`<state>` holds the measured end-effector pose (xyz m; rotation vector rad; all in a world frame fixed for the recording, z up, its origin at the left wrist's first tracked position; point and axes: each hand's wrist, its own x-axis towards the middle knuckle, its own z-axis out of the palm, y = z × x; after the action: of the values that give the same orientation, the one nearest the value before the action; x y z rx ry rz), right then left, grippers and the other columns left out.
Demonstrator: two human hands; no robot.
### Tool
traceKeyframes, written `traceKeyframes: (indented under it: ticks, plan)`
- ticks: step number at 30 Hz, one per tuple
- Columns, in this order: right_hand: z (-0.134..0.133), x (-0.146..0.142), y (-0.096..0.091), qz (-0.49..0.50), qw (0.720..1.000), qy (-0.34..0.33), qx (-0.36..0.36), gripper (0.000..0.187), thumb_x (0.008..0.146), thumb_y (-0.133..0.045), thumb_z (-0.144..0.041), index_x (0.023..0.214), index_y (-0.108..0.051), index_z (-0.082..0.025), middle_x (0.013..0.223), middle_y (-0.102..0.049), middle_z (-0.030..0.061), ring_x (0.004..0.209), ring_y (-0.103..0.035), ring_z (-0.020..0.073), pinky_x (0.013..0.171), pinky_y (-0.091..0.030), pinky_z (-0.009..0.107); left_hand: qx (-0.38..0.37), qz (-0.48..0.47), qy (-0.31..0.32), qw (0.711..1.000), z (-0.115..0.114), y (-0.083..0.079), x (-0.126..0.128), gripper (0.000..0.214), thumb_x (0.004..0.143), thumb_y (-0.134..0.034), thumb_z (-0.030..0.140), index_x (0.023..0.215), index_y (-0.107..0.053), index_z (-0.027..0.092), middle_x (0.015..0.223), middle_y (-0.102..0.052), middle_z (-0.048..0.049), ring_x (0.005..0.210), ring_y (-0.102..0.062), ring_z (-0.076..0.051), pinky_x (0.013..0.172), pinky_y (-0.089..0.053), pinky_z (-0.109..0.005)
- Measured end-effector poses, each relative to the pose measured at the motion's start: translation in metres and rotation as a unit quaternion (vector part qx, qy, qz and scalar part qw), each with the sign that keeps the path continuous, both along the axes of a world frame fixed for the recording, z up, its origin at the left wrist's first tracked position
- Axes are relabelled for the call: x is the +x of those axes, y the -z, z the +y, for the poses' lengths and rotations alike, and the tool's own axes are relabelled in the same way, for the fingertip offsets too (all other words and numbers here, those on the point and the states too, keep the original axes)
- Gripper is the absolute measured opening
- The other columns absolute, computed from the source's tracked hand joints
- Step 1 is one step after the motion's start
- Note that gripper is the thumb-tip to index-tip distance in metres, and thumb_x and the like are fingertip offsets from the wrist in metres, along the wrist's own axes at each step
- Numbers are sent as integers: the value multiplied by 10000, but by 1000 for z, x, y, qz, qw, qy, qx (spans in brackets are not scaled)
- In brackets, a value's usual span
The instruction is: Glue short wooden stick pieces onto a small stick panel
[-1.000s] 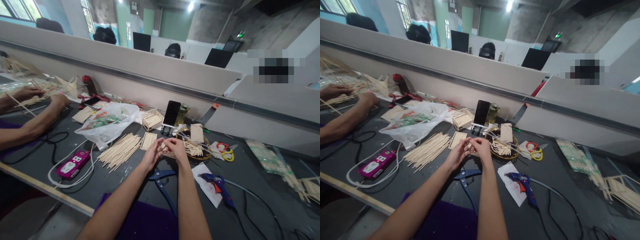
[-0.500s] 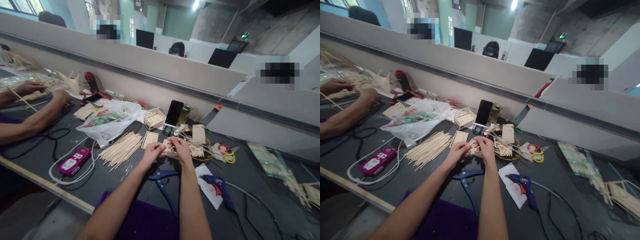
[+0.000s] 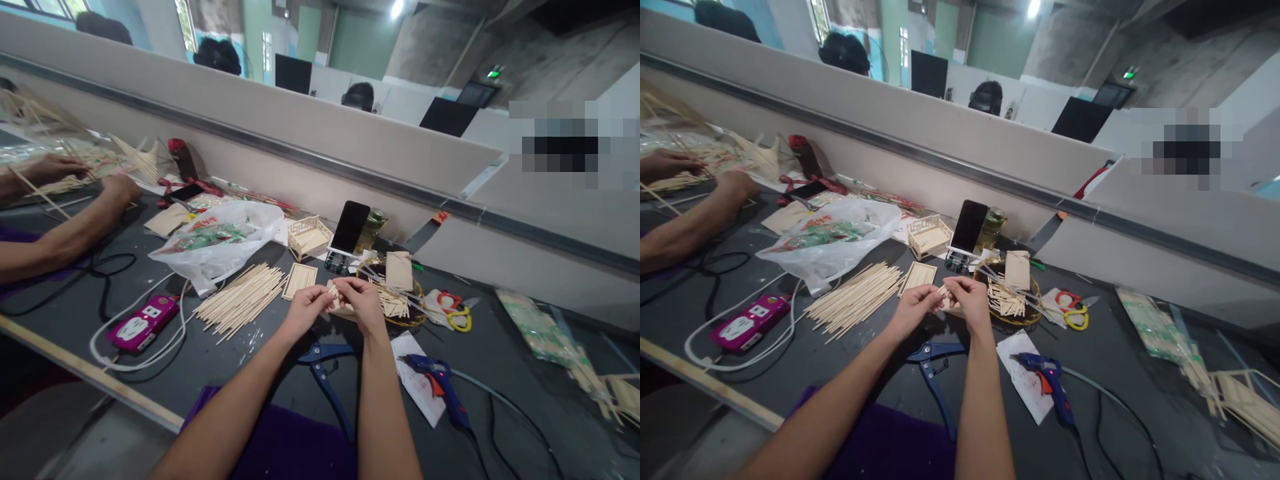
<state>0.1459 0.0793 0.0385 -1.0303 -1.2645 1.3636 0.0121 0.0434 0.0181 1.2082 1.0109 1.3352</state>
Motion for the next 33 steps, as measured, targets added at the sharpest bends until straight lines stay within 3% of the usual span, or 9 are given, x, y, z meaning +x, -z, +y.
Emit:
traceKeyframes:
  ticks: [5,12,16,20,26,29,33]
  plan:
    - [-2,0,-5,6,1000,-20,-8,258,664,-729,-382,772,-730,-148,557,-605,-5,479,-489,89,435,-399,215,42,40,-26,998,-3,-2,-1,274,779,-601,397,666,-636,150,603,-603,3,555,-515,-101,566,-423,-218]
    - [-5,-4,-12,-10,999,21,36,214,661,-730,-365,720,-702,-162,520,-552,-34,447,-461,76,430,-402,212,32,45,-43,998,-2,0,-3,339,804,-572,461,703,-645,146,616,-603,-9,548,-502,-106,547,-410,-221]
    - [-1,-3,-7,14,995,92,26,297,701,-674,-446,767,-684,-157,581,-580,-12,455,-462,74,413,-405,205,9,5,-40,999,0,4,-6,372,792,-586,492,737,-655,130,646,-613,-28,566,-513,-112,555,-418,-224]
    - [3,2,-5,28,988,150,16,282,649,-722,-421,741,-636,-168,594,-574,-27,442,-441,59,396,-373,183,-4,-17,-51,999,1,3,-7,367,783,-603,484,741,-667,125,637,-608,-26,559,-504,-103,548,-408,-218]
    - [-5,-3,-13,-14,999,23,23,256,685,-700,-397,796,-690,-167,589,-556,-34,441,-415,56,404,-335,189,0,-7,-46,999,-1,0,-4,358,774,-614,481,722,-650,129,595,-587,-6,517,-474,-91,514,-375,-213]
    - [-6,-7,-13,-24,999,15,25,207,651,-728,-354,688,-673,-157,530,-524,-46,420,-394,53,398,-310,192,6,1,-43,999,-1,0,-3,374,772,-611,498,715,-643,130,592,-580,-4,517,-471,-91,513,-377,-214]
    - [-6,-4,-13,18,999,-3,-34,231,619,-747,-366,658,-663,-154,531,-557,-31,421,-423,61,399,-341,194,15,-32,11,999,-2,-1,-3,401,780,-594,531,738,-641,134,646,-606,-23,569,-511,-110,556,-427,-230]
